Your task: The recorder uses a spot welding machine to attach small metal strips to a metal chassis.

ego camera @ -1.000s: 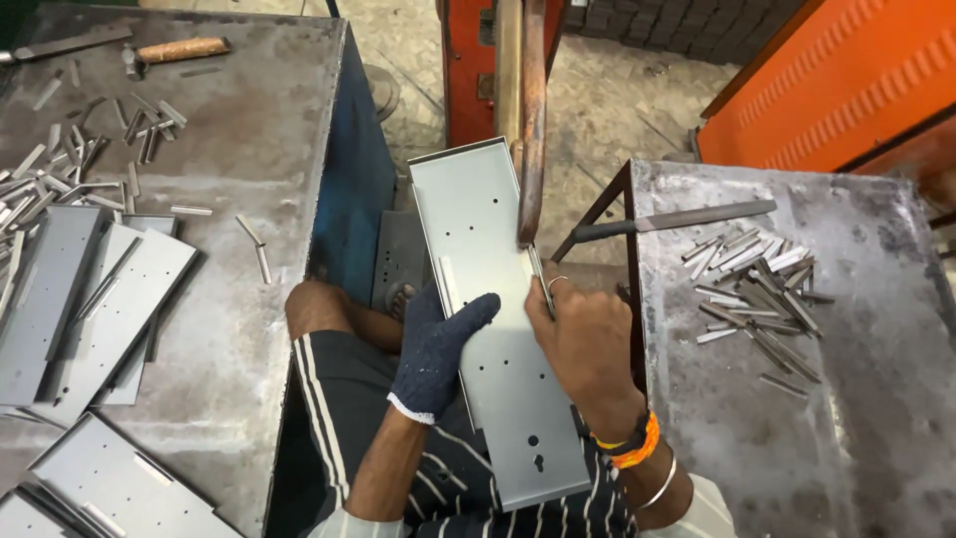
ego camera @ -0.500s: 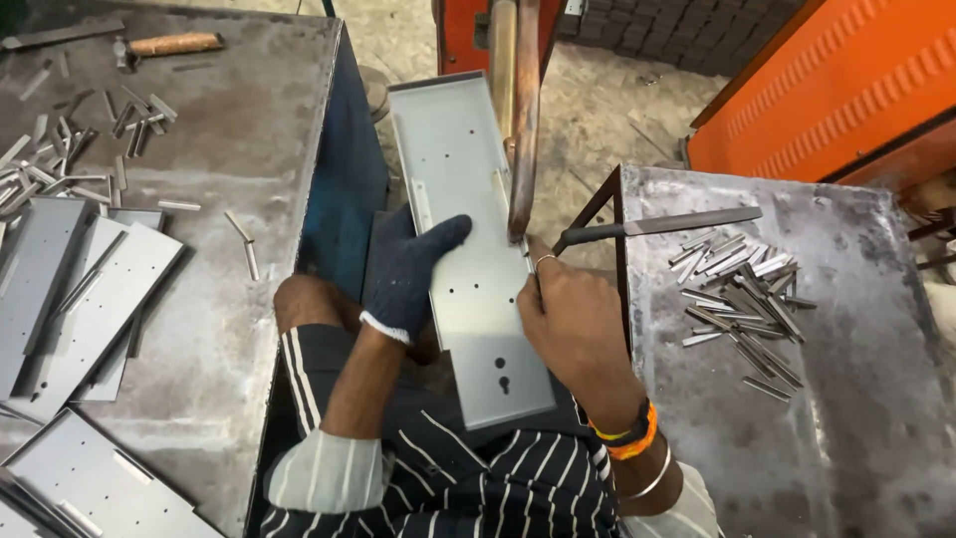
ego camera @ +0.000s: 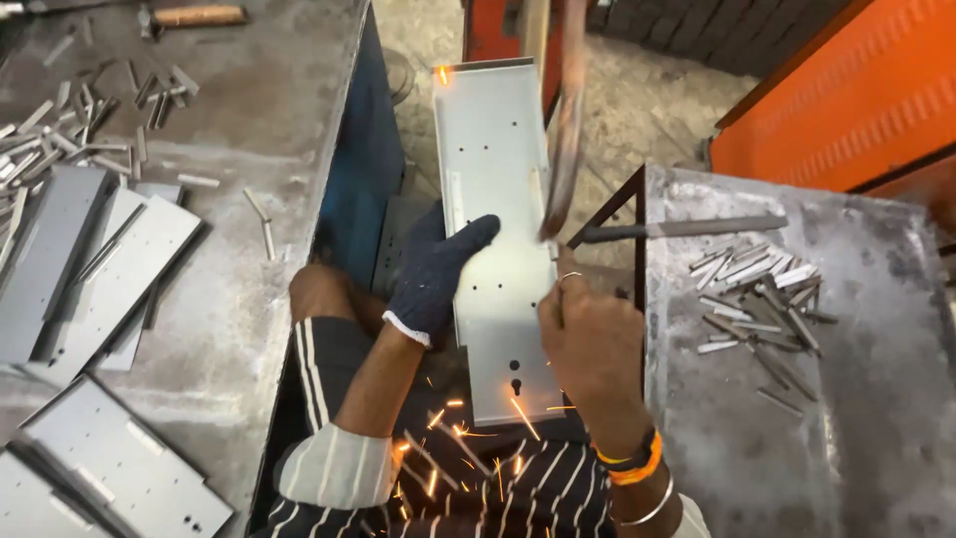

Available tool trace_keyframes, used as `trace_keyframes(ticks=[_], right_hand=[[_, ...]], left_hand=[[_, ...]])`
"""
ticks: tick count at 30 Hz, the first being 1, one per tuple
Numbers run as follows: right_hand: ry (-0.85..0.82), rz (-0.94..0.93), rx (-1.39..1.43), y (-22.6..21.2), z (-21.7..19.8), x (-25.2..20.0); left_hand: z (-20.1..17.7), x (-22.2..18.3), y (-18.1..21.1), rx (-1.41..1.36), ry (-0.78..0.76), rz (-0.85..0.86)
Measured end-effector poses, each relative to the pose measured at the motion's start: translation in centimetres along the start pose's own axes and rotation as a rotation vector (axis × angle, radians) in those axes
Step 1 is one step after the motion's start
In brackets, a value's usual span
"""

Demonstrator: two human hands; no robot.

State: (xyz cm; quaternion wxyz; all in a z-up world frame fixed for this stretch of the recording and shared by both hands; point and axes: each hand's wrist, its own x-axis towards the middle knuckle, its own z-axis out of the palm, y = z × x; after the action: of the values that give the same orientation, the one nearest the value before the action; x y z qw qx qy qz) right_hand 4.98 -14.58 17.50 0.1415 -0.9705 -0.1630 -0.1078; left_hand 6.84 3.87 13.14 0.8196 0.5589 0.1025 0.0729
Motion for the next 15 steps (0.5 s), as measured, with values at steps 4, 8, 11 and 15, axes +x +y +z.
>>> trace_keyframes(ticks=[4, 8, 11, 15], right_hand=[[-0.048, -0.011, -0.023, -0.2, -0.3, -2.6], [0.02, 0.0, 0.033, 0.1, 0.3, -2.9], [0.024, 0.056, 0.054, -1.0, -0.6, -2.1], [-0.021, -0.068, 0.056, -3.0, 2.6, 0.0]], left_hand=[[-0.5, -1.7, -1.9, 0.08, -0.025, 0.04], [-0.5, -3.3, -1.1, -0.041, 0.0, -0.044], [-1.0, -4.9, -0.5, -0.015, 0.001, -0.046], [-3.8, -7.0, -1.2, 0.148, 0.186, 0.015]])
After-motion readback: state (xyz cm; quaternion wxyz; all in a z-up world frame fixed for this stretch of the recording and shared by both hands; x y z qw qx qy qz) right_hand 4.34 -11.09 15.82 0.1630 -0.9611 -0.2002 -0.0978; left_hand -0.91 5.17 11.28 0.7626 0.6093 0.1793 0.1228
